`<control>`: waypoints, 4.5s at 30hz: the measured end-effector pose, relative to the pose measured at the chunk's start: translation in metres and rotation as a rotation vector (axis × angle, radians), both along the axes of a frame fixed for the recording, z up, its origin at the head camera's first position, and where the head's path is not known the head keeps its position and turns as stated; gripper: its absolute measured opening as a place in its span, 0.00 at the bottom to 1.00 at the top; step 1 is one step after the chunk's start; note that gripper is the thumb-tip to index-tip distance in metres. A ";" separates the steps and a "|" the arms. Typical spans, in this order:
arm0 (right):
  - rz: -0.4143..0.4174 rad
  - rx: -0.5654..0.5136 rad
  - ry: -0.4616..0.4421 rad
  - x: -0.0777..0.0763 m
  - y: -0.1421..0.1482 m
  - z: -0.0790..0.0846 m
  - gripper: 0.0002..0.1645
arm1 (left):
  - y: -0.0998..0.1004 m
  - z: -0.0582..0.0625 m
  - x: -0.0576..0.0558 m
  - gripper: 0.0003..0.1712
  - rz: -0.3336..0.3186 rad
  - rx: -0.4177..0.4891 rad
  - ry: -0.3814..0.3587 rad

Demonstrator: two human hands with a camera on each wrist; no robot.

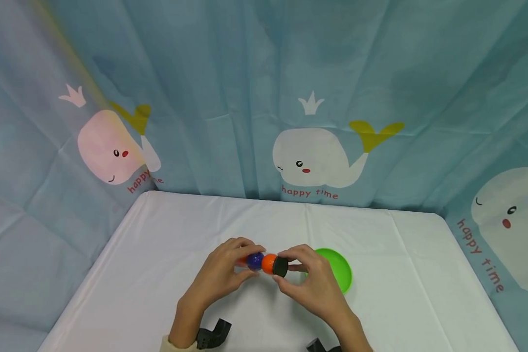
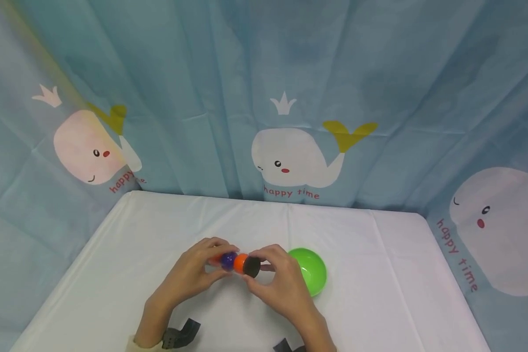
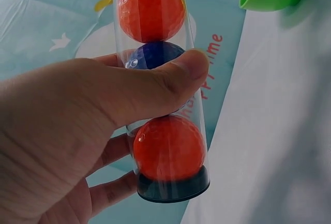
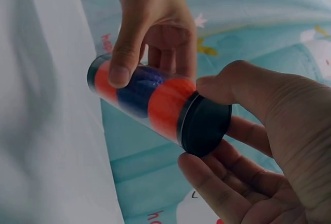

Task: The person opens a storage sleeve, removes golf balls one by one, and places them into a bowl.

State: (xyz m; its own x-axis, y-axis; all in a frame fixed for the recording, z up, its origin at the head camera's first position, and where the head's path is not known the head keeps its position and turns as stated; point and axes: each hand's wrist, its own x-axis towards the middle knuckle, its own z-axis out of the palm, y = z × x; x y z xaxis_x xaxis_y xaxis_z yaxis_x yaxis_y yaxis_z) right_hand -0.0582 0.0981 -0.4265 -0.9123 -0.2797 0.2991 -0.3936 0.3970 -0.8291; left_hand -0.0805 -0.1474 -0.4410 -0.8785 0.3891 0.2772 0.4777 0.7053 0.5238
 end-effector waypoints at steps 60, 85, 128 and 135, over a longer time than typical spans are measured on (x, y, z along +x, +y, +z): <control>-0.091 -0.005 -0.075 0.001 -0.003 0.001 0.24 | 0.001 -0.002 0.002 0.32 -0.021 -0.021 -0.035; 0.012 -0.063 -0.066 0.000 0.004 0.001 0.27 | -0.002 0.006 0.007 0.34 -0.018 -0.003 -0.048; -0.002 0.037 -0.169 -0.015 -0.032 -0.074 0.22 | -0.029 0.012 0.005 0.35 0.028 0.127 -0.158; -0.050 0.095 -0.067 -0.016 -0.034 -0.087 0.27 | -0.029 0.012 0.005 0.35 0.017 0.123 -0.147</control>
